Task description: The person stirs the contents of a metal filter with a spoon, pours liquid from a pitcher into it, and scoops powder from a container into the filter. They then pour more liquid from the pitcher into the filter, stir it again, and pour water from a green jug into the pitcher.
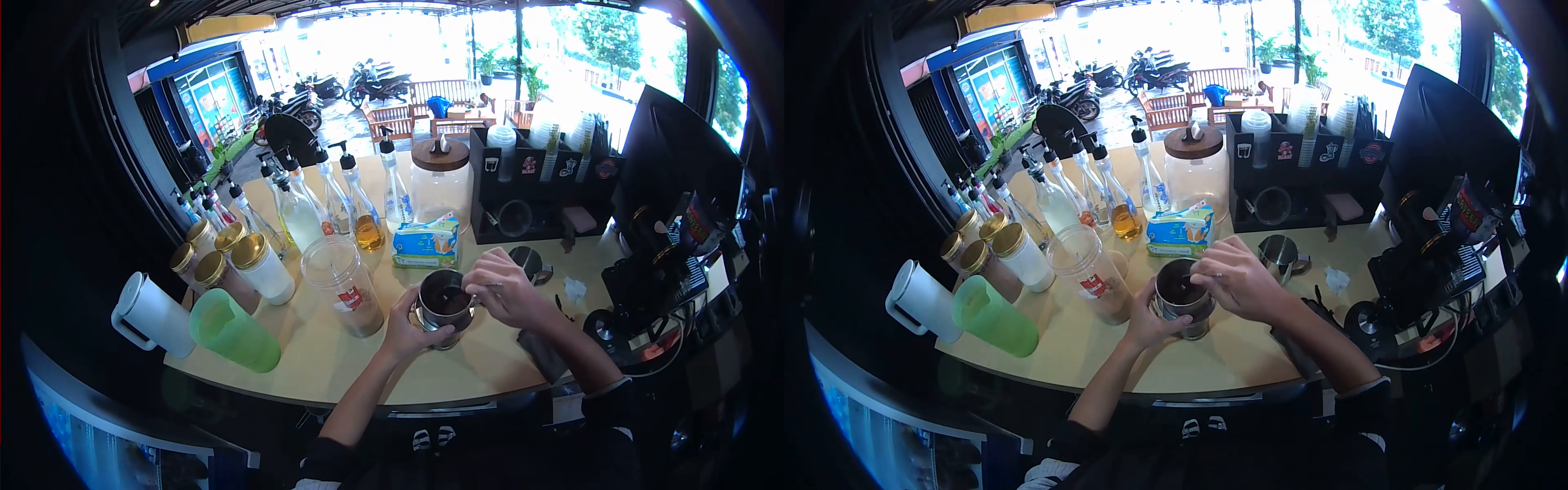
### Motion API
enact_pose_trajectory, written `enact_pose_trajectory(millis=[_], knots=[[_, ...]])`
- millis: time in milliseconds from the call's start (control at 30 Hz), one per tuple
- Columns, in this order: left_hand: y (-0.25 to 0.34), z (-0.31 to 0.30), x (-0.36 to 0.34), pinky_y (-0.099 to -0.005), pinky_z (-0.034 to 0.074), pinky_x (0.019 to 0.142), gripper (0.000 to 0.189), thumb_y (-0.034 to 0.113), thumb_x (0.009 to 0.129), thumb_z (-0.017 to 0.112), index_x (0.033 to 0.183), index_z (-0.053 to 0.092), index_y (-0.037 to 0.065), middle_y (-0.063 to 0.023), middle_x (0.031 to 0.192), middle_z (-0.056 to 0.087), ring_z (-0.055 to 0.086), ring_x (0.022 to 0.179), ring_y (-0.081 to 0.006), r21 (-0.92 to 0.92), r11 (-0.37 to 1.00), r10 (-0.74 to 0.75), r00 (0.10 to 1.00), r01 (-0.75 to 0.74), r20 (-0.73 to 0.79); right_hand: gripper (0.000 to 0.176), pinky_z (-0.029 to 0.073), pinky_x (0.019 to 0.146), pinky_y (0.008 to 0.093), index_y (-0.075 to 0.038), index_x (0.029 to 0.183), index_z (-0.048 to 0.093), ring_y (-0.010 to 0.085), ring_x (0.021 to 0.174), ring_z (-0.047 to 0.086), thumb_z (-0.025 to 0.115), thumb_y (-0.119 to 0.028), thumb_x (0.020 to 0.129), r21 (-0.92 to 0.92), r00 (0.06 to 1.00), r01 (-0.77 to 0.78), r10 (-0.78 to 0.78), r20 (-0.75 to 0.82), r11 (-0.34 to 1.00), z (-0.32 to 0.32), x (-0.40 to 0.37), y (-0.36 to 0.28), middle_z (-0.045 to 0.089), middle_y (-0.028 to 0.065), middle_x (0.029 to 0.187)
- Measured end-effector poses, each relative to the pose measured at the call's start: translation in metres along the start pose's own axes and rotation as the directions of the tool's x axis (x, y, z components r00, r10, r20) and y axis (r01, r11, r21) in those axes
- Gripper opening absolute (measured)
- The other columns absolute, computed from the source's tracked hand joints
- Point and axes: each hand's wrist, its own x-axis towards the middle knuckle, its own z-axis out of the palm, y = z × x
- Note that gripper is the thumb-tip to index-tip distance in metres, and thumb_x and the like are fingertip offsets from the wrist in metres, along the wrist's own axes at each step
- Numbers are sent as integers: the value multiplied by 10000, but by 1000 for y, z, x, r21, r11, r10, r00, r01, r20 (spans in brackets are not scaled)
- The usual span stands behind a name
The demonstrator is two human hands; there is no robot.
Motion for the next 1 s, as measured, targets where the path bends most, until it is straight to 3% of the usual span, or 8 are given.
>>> enact_pose_trajectory(millis=[200, 267, 433, 533, 633, 700, 867, 1000], knots=[[6, -1, 2, -353, 461, 964, 743, 238, 614, 862, 1242, 532, 20, -112, 1140, 616, 607, 1080, -213, 20, 1000, -3, 1000, 3, 4, 81, 407, 804, 359, -58, 890, 619, 237, 821, 572, 613, -139, 888, 65, 999, -43, 43, 15, 997, 4, 4, 2, 586, 56, 804], [5, 0, -1, -352, 460, 965, 743, 239, 614, 863, 1243, 532, 20, -112, 1141, 615, 607, 1081, -213, 40, 999, 16, 1000, -16, 2, 78, 411, 805, 364, -56, 894, 620, 238, 822, 573, 613, -133, 887, -34, 998, -51, 52, 35, 998, -1, 6, 5, 587, 58, 809], [3, 0, 1, -356, 459, 967, 747, 242, 612, 863, 1244, 531, 21, -114, 1144, 614, 599, 1096, -215, 24, 1000, 7, 1000, -7, 5, 56, 416, 794, 372, -62, 871, 619, 238, 820, 574, 607, -115, 885, 65, 998, -58, 58, 9, 996, 4, 1, 1, 603, 49, 817], [3, 0, 0, -356, 454, 974, 752, 246, 610, 863, 1245, 530, 18, -115, 1152, 612, 597, 1100, -215, 21, 1000, -4, 1000, 4, 2, 58, 416, 799, 370, -58, 877, 622, 239, 816, 575, 615, -116, 879, -36, 999, -49, 49, -1, 998, 0, -1, 2, 609, 51, 825], [1, 0, 1, -355, 452, 976, 754, 251, 610, 863, 1245, 530, 18, -117, 1159, 611, 598, 1099, -217, 24, 999, 26, 1000, -27, 8, 60, 415, 801, 365, -57, 889, 624, 233, 810, 576, 623, -114, 873, 48, 997, -81, 81, 17, 996, 0, -4, 2, 614, 48, 824], [-2, 0, 0, -356, 452, 975, 752, 252, 611, 862, 1245, 531, 20, -117, 1160, 612, 599, 1098, -219, 13, 1000, 4, 1000, -4, 3, 57, 411, 804, 357, -60, 897, 626, 227, 801, 574, 632, -108, 866, -62, 1000, -15, 14, -11, 998, -2, -4, 4, 613, 45, 817], [2, -1, 1, -356, 456, 968, 745, 255, 614, 860, 1244, 534, 30, -116, 1151, 617, 604, 1089, -220, 25, 1000, 5, 1000, -6, 5, 52, 405, 815, 351, -74, 884, 625, 215, 781, 570, 650, -107, 855, -7, 999, -36, 36, 5, 999, 1, -5, -1, 609, 36, 805], [1, 1, -1, -357, 457, 966, 737, 252, 617, 859, 1242, 537, 32, -111, 1142, 619, 607, 1082, -219, 9, 1000, -9, 1000, 9, 1, 60, 409, 824, 355, -71, 889, 625, 207, 779, 571, 654, -108, 851, -96, 1000, -12, 10, -17, 995, 2, -4, -1, 608, 31, 805]])
